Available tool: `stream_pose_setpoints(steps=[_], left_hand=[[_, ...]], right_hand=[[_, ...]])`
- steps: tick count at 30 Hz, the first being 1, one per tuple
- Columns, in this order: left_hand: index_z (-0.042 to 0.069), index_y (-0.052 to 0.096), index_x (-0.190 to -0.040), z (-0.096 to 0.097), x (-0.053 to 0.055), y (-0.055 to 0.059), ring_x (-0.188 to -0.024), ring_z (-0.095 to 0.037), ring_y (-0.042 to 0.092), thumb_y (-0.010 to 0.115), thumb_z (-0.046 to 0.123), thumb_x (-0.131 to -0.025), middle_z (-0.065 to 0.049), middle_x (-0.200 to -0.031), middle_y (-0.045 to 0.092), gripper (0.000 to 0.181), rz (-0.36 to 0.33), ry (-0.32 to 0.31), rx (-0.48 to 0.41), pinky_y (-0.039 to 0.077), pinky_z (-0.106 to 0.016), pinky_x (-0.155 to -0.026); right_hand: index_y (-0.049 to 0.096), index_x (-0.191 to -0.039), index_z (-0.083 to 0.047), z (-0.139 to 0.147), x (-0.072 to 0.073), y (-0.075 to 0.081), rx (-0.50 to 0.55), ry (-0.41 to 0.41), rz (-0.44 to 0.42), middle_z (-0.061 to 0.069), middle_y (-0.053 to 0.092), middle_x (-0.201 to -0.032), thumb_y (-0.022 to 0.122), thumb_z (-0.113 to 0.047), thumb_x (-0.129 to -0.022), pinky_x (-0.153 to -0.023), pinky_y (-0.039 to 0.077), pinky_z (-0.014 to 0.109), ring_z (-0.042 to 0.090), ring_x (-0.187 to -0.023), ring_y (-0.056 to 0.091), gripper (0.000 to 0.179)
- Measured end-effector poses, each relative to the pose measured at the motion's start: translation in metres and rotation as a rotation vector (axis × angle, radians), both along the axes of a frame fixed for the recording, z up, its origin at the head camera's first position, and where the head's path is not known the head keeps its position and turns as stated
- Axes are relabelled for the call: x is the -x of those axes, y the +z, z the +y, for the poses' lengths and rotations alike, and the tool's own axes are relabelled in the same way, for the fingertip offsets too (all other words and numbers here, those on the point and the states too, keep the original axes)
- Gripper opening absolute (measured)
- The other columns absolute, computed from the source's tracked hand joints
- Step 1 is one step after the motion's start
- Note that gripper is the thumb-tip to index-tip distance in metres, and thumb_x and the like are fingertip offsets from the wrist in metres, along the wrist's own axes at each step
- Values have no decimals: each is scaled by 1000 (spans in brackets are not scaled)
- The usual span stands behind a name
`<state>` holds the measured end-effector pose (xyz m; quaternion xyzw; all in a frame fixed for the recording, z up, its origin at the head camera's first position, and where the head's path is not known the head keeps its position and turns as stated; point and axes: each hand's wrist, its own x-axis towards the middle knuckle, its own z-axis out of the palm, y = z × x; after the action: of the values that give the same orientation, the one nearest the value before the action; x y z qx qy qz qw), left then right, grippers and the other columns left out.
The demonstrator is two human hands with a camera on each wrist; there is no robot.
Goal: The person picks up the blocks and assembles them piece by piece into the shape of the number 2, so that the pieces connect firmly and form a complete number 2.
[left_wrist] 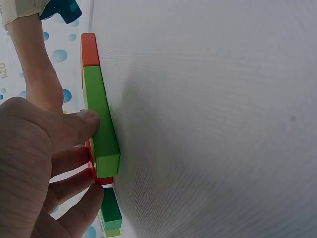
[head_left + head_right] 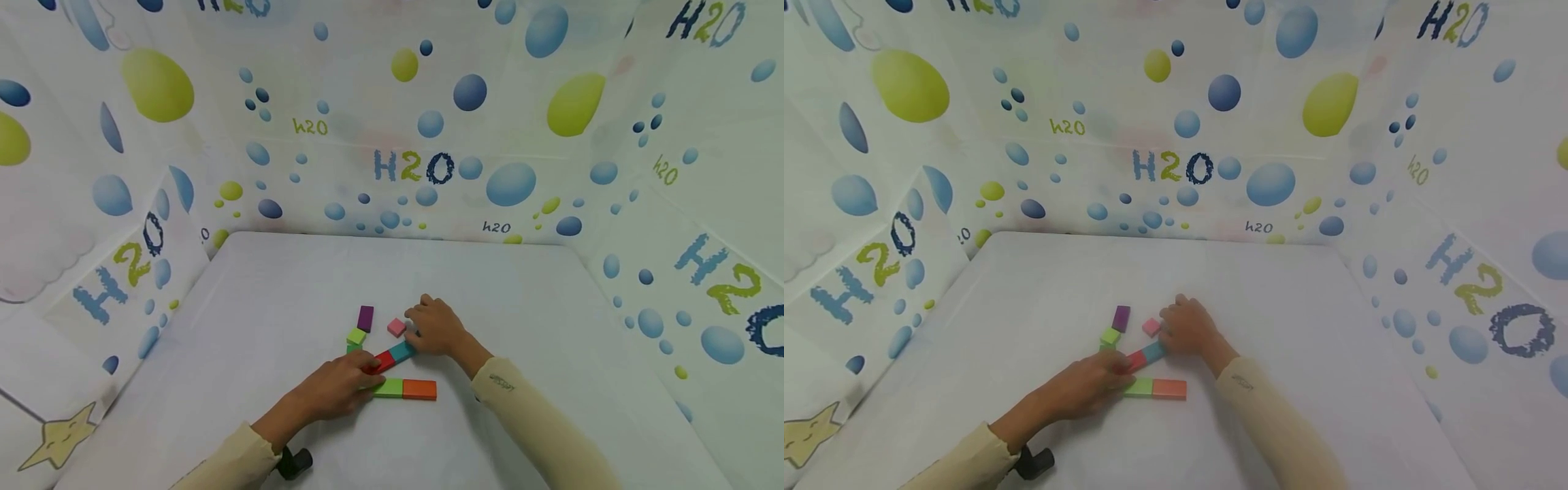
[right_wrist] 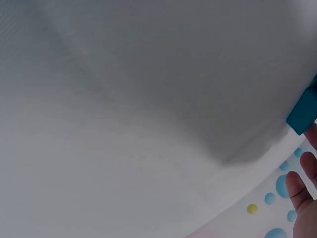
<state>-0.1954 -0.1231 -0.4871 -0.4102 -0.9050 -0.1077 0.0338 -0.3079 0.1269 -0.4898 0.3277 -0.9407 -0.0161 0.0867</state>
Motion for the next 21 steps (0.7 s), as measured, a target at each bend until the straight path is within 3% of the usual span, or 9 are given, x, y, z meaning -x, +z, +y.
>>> stream_pose_setpoints(steps=[4, 13, 21], left_hand=[[20, 76, -124, 0, 1, 0, -115, -18, 59, 73, 24, -95, -4, -126, 63, 29, -11, 6, -11, 57, -35, -93], [19, 76, -123, -1, -1, 0, -114, -18, 60, 74, 22, -94, -3, -123, 63, 29, -3, -3, -19, 58, -35, -91], [19, 76, -123, 0, -1, 2, -116, -19, 59, 73, 22, -94, -3, -123, 63, 29, 5, -12, -15, 57, -36, -92]], right_hand=[[71, -123, -15, -9, 0, 1, -24, -25, -22, -1, 74, -112, 56, -48, -96, -83, 48, 33, 16, -95, 48, 45], [70, -102, -18, -22, 3, -1, -54, -52, -55, -6, 67, -89, 61, -52, -96, -73, 43, 27, 15, -90, 45, 36], [74, -108, -13, -29, 0, 5, -39, -38, -56, -2, 70, -90, 66, -45, -95, -74, 46, 27, 16, -88, 48, 35]])
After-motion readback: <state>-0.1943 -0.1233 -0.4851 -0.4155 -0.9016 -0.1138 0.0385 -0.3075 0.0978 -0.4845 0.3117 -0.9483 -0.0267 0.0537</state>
